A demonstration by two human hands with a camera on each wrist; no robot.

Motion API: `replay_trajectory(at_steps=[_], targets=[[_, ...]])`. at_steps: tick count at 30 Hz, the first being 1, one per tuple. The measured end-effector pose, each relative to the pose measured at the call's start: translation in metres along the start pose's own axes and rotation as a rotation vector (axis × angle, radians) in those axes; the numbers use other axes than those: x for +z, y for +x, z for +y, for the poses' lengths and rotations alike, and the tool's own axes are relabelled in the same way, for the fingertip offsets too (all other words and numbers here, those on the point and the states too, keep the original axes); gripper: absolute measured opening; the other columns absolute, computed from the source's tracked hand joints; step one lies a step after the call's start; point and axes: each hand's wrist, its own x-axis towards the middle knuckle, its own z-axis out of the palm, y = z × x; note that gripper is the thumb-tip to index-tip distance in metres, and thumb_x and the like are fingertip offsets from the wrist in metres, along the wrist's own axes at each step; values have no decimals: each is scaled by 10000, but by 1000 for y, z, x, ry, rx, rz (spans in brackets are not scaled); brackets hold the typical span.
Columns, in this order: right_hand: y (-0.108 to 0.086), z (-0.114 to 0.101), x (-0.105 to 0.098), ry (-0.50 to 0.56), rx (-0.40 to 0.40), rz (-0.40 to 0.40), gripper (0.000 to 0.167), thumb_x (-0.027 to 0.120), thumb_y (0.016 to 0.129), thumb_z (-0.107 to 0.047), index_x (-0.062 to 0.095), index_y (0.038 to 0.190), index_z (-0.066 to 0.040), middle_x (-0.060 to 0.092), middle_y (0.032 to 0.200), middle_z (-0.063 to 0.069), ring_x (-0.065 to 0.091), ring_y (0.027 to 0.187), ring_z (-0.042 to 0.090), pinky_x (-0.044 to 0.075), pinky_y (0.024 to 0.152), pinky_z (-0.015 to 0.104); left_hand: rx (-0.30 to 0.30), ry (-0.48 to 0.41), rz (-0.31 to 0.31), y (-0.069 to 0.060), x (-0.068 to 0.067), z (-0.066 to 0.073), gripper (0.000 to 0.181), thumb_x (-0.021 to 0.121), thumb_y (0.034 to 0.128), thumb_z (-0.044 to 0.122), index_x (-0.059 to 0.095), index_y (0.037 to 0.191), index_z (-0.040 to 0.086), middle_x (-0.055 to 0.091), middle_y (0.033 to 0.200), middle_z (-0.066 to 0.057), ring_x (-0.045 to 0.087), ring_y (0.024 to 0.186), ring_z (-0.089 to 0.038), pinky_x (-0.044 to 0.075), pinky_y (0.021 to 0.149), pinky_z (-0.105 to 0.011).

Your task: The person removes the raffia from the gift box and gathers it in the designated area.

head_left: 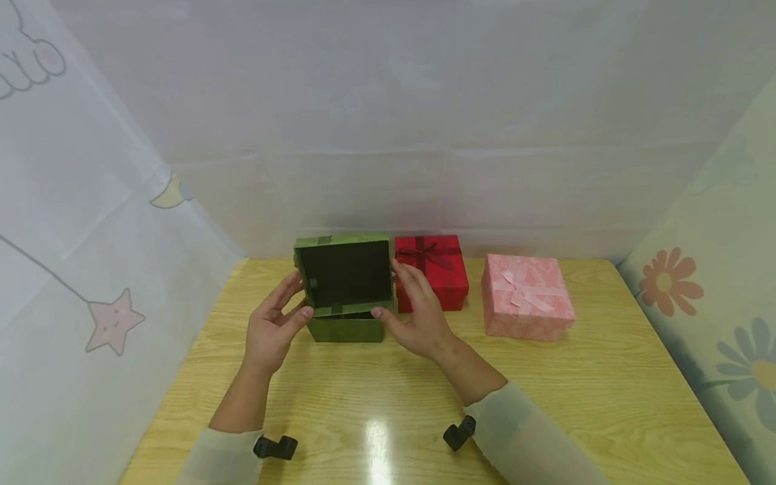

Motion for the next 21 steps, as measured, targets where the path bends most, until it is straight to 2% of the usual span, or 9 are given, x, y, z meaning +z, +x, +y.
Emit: replay_trajectory(at_steps=[7,12,15,18,21], targets=[[0,2,3,113,0,-8,888,826,904,-198,326,1630,-97,423,1540,97,540,1286,248,582,937,522,19,4,-28,-2,-2,0,665,654,953,-135,431,1564,2,455,1606,-74,456,1400,-210,516,1042,-291],[0,2,2,101,-14,-7,893,826,895,-208,328,1625,-77,438,1532,106,546,1265,255,600,906,483,17,7,-39,-2,-3,1,674,655,950,-142,426,1567,5,443,1615,-71,458,1381,-218,548,977,-258],[-1,0,2,73,-8,-12,900,828,891,-242,331,1623,-76,446,1543,97,577,1199,232,606,875,442,14,13,-56,-3,-6,1,676,648,953,-145,415,1570,3,428,1624,-76,460,1354,-212,553,953,-243],[-1,-2,1,45,26,-35,918,831,889,-301,325,1630,-106,425,1583,63,578,1206,204,587,907,435,8,15,-70,-3,-8,2,672,642,958,-142,404,1572,-5,411,1629,-99,458,1327,-205,555,928,-226],[-3,-4,1,17,59,-69,939,829,888,-359,319,1636,-112,395,1620,41,501,1360,214,522,1036,487,-8,9,-67,-3,-10,4,671,645,958,-137,406,1572,-7,405,1625,-126,457,1299,-203,559,896,-213]])
